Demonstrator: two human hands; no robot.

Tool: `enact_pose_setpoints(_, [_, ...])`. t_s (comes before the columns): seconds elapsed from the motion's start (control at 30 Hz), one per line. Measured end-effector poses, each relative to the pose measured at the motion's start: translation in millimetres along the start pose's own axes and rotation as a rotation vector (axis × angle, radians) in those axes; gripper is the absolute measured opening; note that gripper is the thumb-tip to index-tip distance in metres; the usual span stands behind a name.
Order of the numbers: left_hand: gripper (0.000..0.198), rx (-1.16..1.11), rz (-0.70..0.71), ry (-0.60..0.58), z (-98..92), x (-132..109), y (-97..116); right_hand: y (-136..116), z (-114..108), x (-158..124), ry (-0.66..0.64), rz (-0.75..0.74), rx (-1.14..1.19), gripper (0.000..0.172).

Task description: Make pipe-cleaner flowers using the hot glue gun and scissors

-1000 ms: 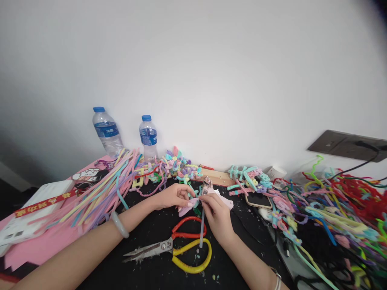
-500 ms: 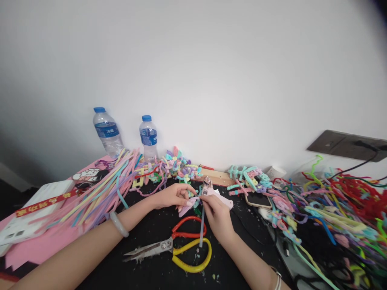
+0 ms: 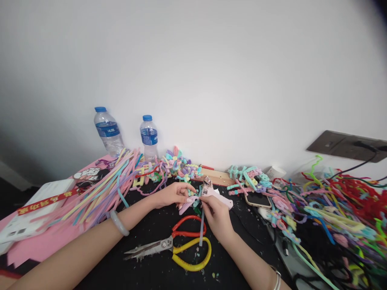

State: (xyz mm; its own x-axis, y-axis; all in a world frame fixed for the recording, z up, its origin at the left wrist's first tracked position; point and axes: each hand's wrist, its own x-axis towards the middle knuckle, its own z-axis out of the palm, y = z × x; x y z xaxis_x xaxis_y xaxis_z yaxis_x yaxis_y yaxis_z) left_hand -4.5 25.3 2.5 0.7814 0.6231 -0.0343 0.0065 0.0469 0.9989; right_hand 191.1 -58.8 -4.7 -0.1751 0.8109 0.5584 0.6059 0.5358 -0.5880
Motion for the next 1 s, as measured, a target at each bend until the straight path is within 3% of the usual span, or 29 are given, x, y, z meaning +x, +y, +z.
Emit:
enact_pose_setpoints(0.43, [0.036, 0.033, 0.020, 0.031, 0.4, 0.4, -1.4, -2.2, -1.0, 2.0, -0.009, 0.076, 0.123, 0.023])
enact_pose_setpoints(0.8, [0.041, 0.018, -0.006, -0.049, -0.9, -0.7, 1.0, -1.5, 2.6, 0.5, -0.022, 0.147, 0.159, 0.012])
enact_pose_setpoints(1.0, [0.039, 0.012, -0.007, -0.058, -1.4, -1.1, 2.6, -3.9, -1.0, 1.7, -0.028, 0.126, 0.173, 0.018])
